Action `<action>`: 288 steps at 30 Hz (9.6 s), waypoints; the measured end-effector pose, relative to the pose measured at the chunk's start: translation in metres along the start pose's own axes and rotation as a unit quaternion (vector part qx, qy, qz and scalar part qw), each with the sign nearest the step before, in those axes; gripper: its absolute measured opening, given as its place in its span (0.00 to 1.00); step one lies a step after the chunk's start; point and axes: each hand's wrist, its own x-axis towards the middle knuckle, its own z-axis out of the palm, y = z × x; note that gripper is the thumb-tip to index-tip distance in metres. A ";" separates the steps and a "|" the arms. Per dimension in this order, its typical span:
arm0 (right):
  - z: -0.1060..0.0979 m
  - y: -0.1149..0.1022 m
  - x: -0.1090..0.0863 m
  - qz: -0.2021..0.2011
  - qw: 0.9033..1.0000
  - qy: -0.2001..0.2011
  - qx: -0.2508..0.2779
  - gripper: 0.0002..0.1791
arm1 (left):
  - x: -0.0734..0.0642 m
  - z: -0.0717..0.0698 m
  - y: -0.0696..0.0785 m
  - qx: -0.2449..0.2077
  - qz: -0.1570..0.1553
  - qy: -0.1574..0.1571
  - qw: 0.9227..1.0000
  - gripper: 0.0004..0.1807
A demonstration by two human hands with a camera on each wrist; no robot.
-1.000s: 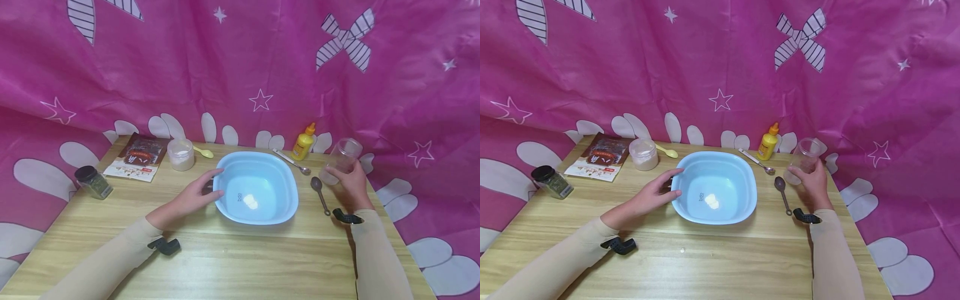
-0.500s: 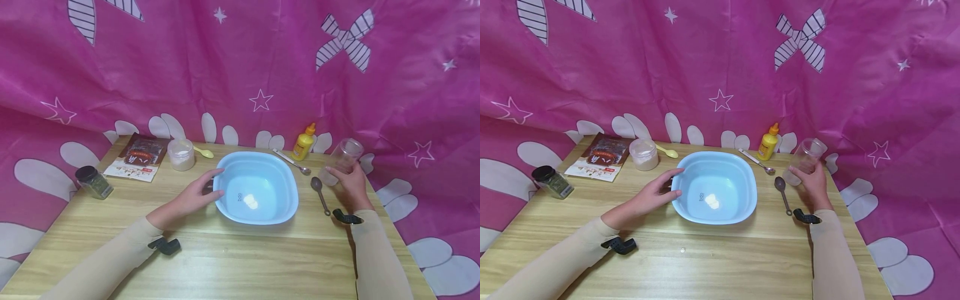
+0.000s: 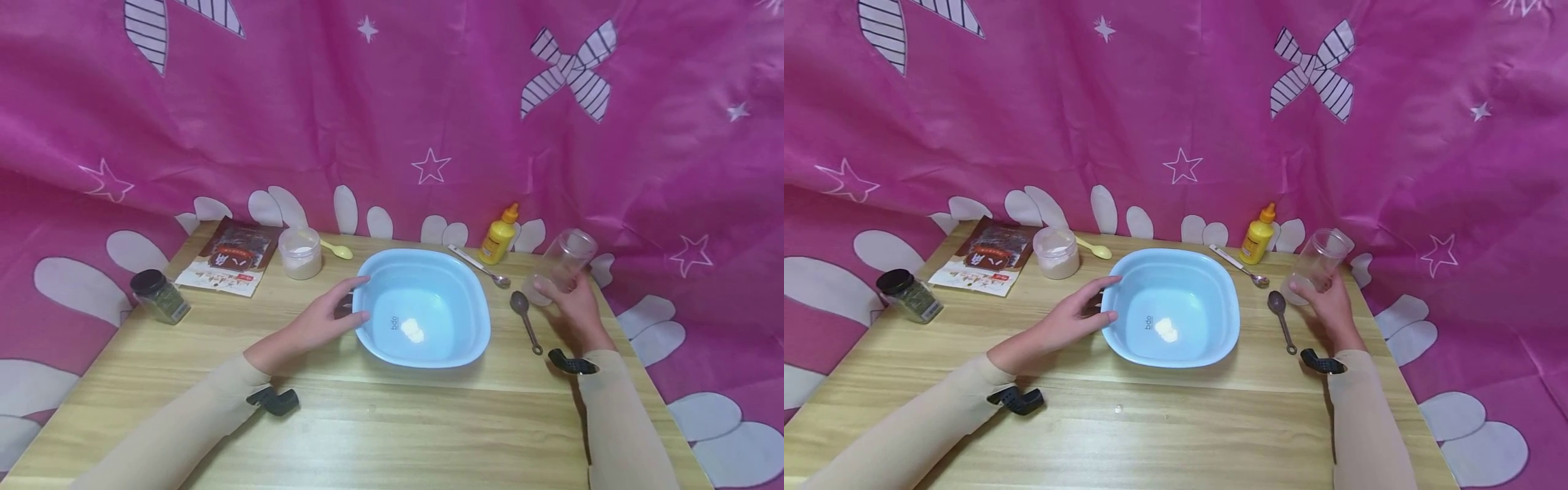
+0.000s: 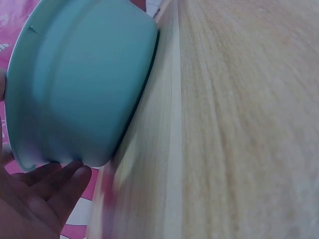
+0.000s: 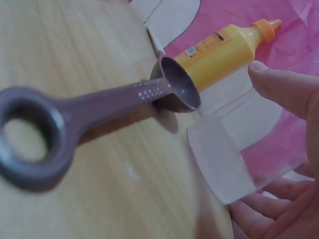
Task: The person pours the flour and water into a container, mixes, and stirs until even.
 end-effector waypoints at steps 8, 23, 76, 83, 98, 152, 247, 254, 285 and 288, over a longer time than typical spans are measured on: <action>-0.008 0.009 -0.013 -0.005 1.000 -0.014 -0.017 0.62 | -0.001 0.000 0.001 0.003 -0.003 0.000 1.000 0.41; -0.014 0.001 -0.041 0.012 0.994 -0.065 -0.084 0.65 | 0.001 0.001 -0.001 0.005 -0.011 -0.003 1.000 0.41; 0.006 -0.009 -0.070 0.039 0.968 -0.142 -0.204 0.15 | 0.000 0.001 0.002 -0.006 -0.002 -0.005 1.000 0.40; 0.002 -0.003 -0.066 0.090 0.979 -0.125 -0.137 0.21 | 0.000 0.001 0.003 -0.004 -0.004 -0.006 1.000 0.40; -0.005 -0.004 -0.063 0.159 0.981 -0.062 0.092 0.23 | 0.000 0.001 0.001 -0.005 0.002 -0.005 1.000 0.40; 0.052 -0.109 -0.062 -0.080 0.919 -0.063 0.380 0.04 | 0.000 0.003 0.003 -0.003 0.002 -0.001 1.000 0.40; 0.120 -0.158 -0.085 -0.324 0.872 -0.311 -0.195 0.02 | 0.000 0.003 0.005 -0.002 -0.009 -0.001 1.000 0.41; 0.129 -0.162 -0.077 -0.308 0.877 -0.324 -0.177 0.04 | 0.001 0.003 0.004 0.000 -0.016 -0.004 1.000 0.41; 0.138 -0.178 -0.065 -0.279 0.871 -0.347 -0.206 0.04 | 0.000 0.001 0.005 -0.005 -0.005 -0.003 1.000 0.40; 0.142 -0.180 -0.065 -0.292 0.864 -0.355 -0.205 0.04 | -0.001 0.001 0.005 -0.006 -0.005 -0.001 1.000 0.40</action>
